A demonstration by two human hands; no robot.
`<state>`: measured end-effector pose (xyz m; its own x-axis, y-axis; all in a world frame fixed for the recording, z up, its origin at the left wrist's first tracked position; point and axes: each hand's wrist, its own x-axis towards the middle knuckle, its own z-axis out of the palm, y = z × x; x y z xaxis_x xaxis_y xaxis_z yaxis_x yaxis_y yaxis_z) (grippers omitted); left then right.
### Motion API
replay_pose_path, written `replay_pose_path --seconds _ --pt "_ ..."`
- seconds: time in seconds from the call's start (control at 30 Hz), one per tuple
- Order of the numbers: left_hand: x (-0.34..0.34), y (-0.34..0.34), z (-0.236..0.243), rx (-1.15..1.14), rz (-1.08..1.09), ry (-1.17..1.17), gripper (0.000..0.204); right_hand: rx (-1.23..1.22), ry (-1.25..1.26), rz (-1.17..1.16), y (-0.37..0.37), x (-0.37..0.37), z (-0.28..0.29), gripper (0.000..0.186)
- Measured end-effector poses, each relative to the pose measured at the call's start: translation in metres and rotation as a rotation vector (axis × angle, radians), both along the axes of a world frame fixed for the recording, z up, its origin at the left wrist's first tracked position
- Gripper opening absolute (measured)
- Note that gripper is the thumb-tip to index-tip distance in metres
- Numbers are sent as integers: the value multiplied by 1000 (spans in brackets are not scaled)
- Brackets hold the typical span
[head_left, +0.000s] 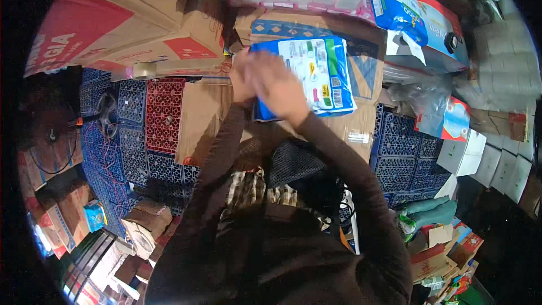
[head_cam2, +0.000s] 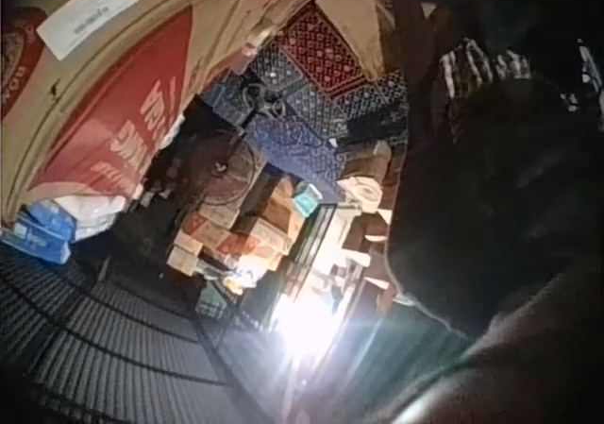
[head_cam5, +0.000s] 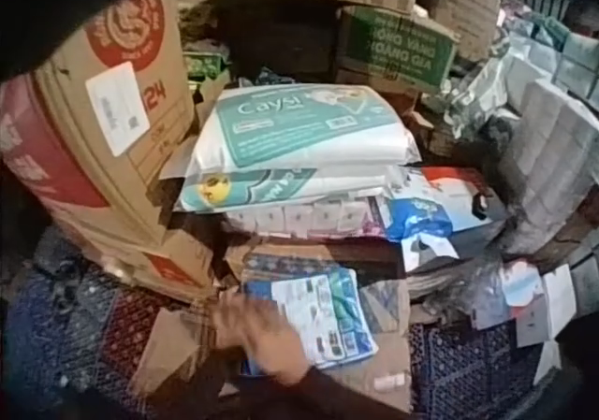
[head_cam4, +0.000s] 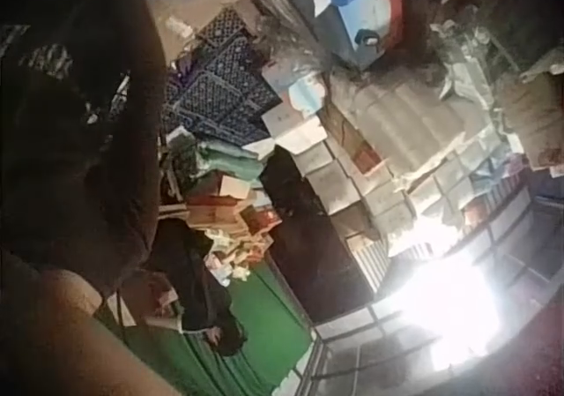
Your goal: The recorder is using a cloth to wipe dust off various plastic-wrapped consumer packages, such as diapers and tissues, in a storage area.
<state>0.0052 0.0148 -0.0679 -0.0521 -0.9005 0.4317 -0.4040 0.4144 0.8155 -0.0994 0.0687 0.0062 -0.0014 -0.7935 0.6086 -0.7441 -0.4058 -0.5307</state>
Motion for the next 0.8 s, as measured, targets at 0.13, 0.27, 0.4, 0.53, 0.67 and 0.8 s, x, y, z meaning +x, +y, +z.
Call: replay_pose_path --seconds 0.13,0.27,0.4,0.53,0.67,0.8 --pt "1 -2 0 176 -72 115 27 89 131 202 38 -11 -6 38" --pt "1 -4 0 188 -19 75 26 98 266 -118 4 -92 -11 25" --pt "-2 -3 1 187 -21 84 26 -28 311 -549 -25 -142 -20 29" --pt "0 -4 4 180 -31 86 28 12 223 -439 7 -95 -22 37" --pt "5 -3 7 250 -93 104 28 112 362 110 67 -49 -12 39" --pt "3 1 6 210 -54 62 28 36 102 -70 65 -103 -15 31"
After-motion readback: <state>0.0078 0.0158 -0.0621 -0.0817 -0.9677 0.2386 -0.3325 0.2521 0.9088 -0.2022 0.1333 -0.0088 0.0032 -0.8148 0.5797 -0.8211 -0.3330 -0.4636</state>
